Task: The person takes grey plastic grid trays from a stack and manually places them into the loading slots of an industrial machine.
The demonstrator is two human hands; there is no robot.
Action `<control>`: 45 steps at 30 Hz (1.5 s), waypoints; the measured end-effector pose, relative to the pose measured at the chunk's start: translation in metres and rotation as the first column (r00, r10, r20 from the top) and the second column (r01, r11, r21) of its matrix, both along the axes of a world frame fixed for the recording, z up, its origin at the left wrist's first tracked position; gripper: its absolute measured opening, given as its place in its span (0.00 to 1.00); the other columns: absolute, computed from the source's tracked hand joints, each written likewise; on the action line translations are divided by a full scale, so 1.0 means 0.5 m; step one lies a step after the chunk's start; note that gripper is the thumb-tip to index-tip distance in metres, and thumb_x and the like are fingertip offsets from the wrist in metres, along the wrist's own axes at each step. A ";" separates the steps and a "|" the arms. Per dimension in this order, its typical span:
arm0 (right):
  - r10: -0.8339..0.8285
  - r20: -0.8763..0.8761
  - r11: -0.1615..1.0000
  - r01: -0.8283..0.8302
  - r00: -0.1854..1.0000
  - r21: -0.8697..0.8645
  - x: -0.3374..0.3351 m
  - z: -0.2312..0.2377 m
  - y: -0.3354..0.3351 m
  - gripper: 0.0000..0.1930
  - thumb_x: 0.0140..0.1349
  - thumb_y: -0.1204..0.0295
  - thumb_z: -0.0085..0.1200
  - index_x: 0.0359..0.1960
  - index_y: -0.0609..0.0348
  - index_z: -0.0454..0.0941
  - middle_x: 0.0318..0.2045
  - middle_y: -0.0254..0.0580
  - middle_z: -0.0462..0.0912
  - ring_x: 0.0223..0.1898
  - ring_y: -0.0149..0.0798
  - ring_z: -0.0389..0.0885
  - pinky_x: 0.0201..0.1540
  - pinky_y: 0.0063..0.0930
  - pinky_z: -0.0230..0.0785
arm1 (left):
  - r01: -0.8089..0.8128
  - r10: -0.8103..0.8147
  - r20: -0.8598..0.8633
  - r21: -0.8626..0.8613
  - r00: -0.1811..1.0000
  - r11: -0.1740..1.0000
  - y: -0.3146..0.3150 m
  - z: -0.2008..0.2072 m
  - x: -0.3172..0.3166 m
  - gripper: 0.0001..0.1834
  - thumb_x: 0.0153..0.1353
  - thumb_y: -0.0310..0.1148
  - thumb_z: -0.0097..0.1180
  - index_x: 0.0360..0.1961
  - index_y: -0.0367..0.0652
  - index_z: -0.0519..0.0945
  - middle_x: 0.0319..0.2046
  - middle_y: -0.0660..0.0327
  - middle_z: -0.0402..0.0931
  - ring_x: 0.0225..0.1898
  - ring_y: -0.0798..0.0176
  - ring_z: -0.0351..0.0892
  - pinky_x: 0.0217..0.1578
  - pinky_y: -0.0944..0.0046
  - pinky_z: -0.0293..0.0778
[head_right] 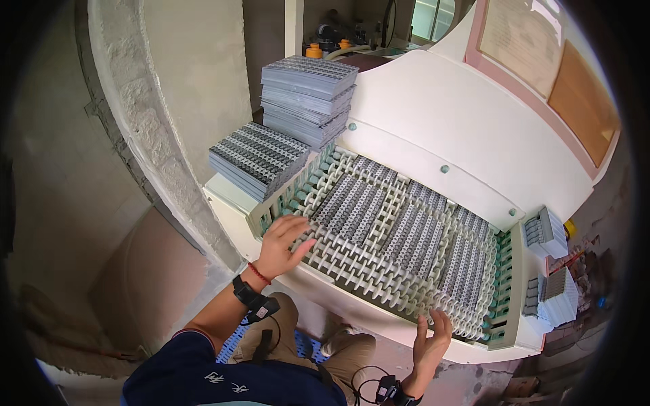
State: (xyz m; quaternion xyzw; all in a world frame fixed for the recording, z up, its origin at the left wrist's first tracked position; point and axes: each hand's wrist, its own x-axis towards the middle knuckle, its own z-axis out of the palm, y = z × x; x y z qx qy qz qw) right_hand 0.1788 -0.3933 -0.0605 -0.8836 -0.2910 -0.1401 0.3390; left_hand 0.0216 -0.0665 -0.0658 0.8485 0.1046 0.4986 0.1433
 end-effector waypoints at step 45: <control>0.312 -0.321 0.891 -0.159 0.894 0.425 -0.052 -0.037 -0.012 0.08 0.54 0.72 0.58 0.33 0.63 0.78 0.35 0.42 0.79 0.38 0.35 0.77 0.42 0.24 0.68 | 0.492 -0.347 0.486 -0.867 0.802 -0.076 -0.050 0.073 -0.167 0.08 0.60 0.24 0.46 0.34 0.27 0.74 0.24 0.53 0.77 0.19 0.63 0.79 0.11 0.76 0.70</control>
